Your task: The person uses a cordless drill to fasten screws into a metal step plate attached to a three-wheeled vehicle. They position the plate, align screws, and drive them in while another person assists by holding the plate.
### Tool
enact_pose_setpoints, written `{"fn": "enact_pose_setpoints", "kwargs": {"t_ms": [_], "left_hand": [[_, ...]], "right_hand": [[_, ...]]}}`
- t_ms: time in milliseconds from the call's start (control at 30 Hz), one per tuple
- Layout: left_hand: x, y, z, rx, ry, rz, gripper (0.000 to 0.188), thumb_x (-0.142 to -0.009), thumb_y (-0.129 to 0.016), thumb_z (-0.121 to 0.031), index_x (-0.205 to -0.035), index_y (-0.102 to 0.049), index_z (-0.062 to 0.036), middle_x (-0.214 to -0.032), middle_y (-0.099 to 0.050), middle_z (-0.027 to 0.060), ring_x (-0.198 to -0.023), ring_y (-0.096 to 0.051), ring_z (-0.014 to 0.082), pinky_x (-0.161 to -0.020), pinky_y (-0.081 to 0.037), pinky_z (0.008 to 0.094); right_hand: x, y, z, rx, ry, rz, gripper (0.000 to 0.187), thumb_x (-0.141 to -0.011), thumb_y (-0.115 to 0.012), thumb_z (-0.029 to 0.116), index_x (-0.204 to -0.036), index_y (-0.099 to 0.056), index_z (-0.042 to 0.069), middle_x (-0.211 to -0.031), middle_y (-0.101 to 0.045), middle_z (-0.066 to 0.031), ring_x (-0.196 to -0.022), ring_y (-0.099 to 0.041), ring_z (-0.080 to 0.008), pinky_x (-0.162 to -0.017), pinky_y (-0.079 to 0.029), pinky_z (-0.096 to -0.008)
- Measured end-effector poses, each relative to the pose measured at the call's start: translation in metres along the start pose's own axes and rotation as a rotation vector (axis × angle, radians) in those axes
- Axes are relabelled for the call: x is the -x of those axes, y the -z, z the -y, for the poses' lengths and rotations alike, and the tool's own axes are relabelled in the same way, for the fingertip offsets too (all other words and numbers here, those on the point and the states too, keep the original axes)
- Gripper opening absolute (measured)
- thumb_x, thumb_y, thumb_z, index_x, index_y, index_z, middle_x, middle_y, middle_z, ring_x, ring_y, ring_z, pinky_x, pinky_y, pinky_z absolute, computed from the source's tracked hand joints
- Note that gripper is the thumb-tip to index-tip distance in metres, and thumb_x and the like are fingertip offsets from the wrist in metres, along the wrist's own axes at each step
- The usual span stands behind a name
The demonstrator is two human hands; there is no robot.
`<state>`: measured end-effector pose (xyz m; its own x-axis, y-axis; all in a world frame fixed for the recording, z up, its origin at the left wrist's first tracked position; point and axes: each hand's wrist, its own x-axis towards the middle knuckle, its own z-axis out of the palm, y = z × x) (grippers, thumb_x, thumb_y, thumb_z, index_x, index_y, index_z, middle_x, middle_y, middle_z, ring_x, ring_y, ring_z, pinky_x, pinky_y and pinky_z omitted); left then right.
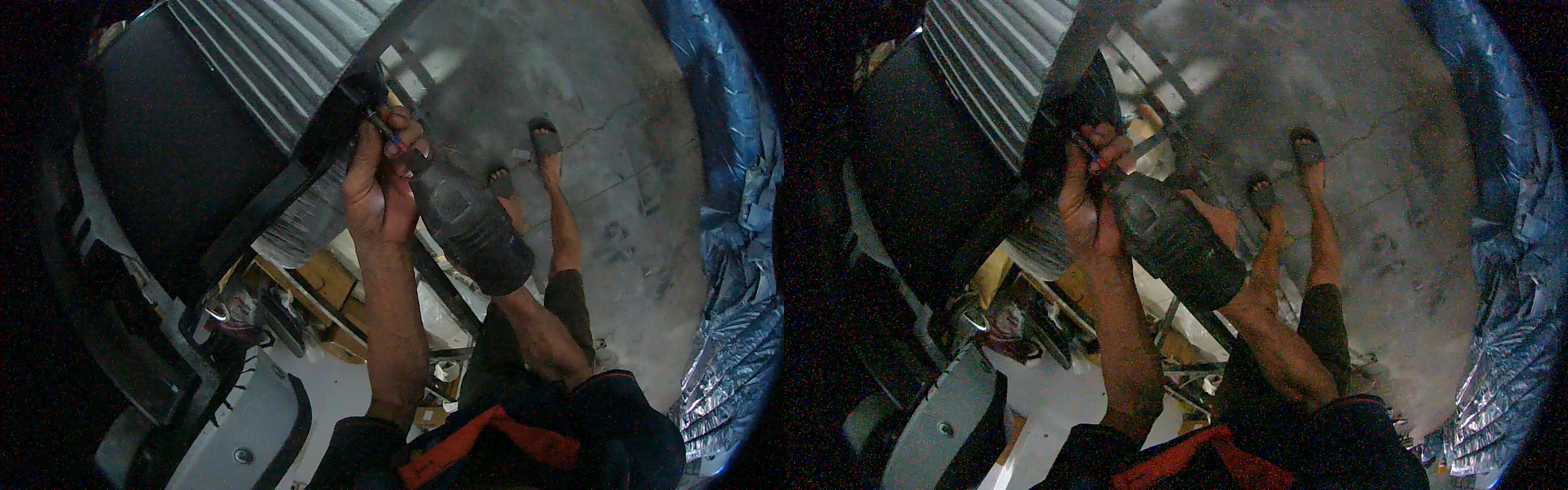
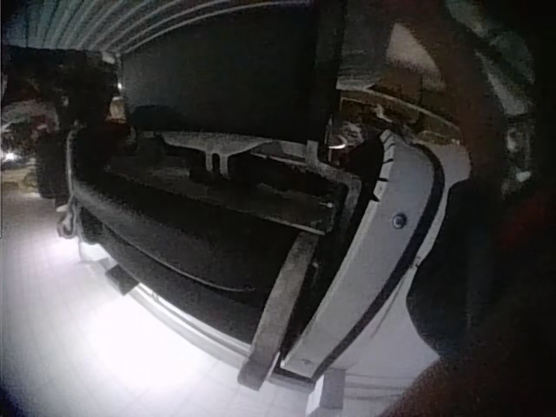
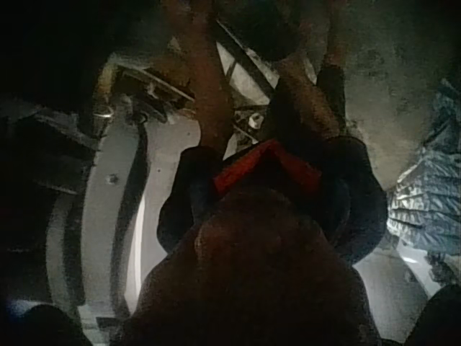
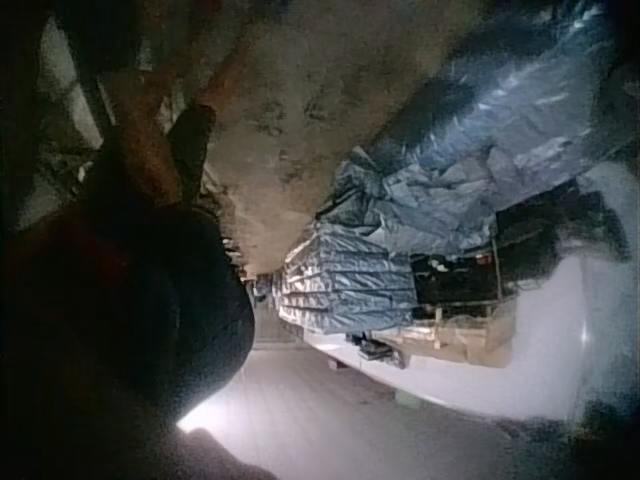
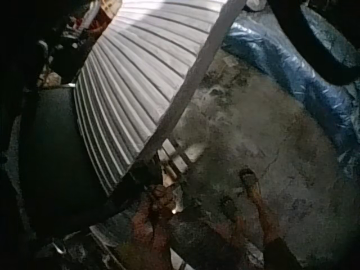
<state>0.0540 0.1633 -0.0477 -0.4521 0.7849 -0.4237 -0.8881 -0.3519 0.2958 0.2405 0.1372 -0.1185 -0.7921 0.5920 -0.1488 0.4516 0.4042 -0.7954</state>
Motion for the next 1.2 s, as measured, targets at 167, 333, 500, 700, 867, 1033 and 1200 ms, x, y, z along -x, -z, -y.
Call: {"fn": "enact_pose_setpoints", "kwargs": {"t_ms": [167, 333, 500, 700, 867, 1033, 1200], "left_hand": [[0.005, 0.006, 0.0, -0.059, -0.032, -0.056, 0.023, -0.099, -0.055, -0.011, -0.118, -0.058, 0.0005, -0.104, -0.058, 0.0093, -0.086, -0.051, 0.0156, -0.072, -0.045, 0.0275], [0.034, 0.011, -0.01, -0.463, -0.116, -0.38, 0.028, -0.098, -0.052, -0.006, -0.124, -0.058, 0.0007, -0.116, -0.064, 0.0156, -0.098, -0.062, 0.0214, -0.077, -0.051, 0.0293], [0.05, 0.014, -0.013, -0.587, -0.141, -0.325, 0.026, -0.097, -0.053, -0.002, -0.122, -0.059, 0.0006, -0.12, -0.063, 0.0174, -0.1, -0.066, 0.0236, -0.08, -0.057, 0.0317], [0.059, 0.007, -0.027, -0.631, -0.175, -0.416, 0.022, -0.098, -0.057, -0.006, -0.119, -0.06, 0.0006, -0.114, -0.066, 0.016, -0.096, -0.068, 0.0217, -0.083, -0.06, 0.0314], [0.064, 0.005, -0.031, -0.431, -0.198, -0.337, 0.021, -0.097, -0.061, -0.011, -0.116, -0.061, -0.0005, -0.106, -0.069, 0.0154, -0.09, -0.07, 0.0243, -0.077, -0.061, 0.0335], [0.074, 0.004, -0.031, -0.582, -0.192, -0.414, 0.019, -0.097, -0.062, -0.014, -0.112, -0.063, -0.0019, -0.101, -0.069, 0.0148, -0.087, -0.07, 0.0252, -0.075, -0.059, 0.035], [0.078, 0.005, -0.038, -0.708, -0.224, -0.429, 0.019, -0.098, -0.062, -0.015, -0.111, -0.064, -0.0024, -0.096, -0.069, 0.0129, -0.082, -0.068, 0.022, -0.077, -0.056, 0.034]], "right_hand": [[-0.012, 0.014, 0.016, -0.511, -0.377, 0.104, 0.066, -0.071, -0.08, 0.025, -0.128, -0.054, 0.007, -0.124, -0.058, -0.0145, -0.115, -0.055, -0.033, -0.097, -0.045, -0.0447], [-0.003, -0.009, 0.005, -0.161, -0.177, 0.027, 0.062, -0.072, -0.079, 0.024, -0.127, -0.055, 0.007, -0.126, -0.058, -0.0151, -0.117, -0.054, -0.0334, -0.101, -0.043, -0.0443], [0.011, -0.023, -0.007, -0.164, -0.002, -0.213, 0.051, -0.075, -0.076, 0.023, -0.121, -0.06, 0.006, -0.118, -0.063, -0.0128, -0.11, -0.059, -0.0307, -0.097, -0.045, -0.0451], [0.003, -0.001, 0.001, -0.434, 0.003, -0.176, 0.049, -0.074, -0.075, 0.02, -0.119, -0.062, 0.007, -0.11, -0.064, -0.0117, -0.102, -0.061, -0.0299, -0.09, -0.048, -0.0431], [0.004, 0.005, 0.01, -0.565, 0.01, -0.141, 0.047, -0.073, -0.074, 0.018, -0.118, -0.063, 0.008, -0.103, -0.065, -0.0107, -0.096, -0.063, -0.0293, -0.083, -0.049, -0.0414], [0.007, 0.004, 0.013, -0.646, 0.017, -0.122, 0.045, -0.073, -0.073, 0.015, -0.116, -0.064, 0.009, -0.097, -0.066, -0.0098, -0.089, -0.065, -0.0286, -0.077, -0.051, -0.0397], [0.004, -0.001, 0.015, -0.718, 0.026, -0.112, 0.044, -0.072, -0.072, 0.013, -0.115, -0.066, 0.01, -0.09, -0.067, -0.0088, -0.082, -0.067, -0.028, -0.071, -0.053, -0.038]]}}
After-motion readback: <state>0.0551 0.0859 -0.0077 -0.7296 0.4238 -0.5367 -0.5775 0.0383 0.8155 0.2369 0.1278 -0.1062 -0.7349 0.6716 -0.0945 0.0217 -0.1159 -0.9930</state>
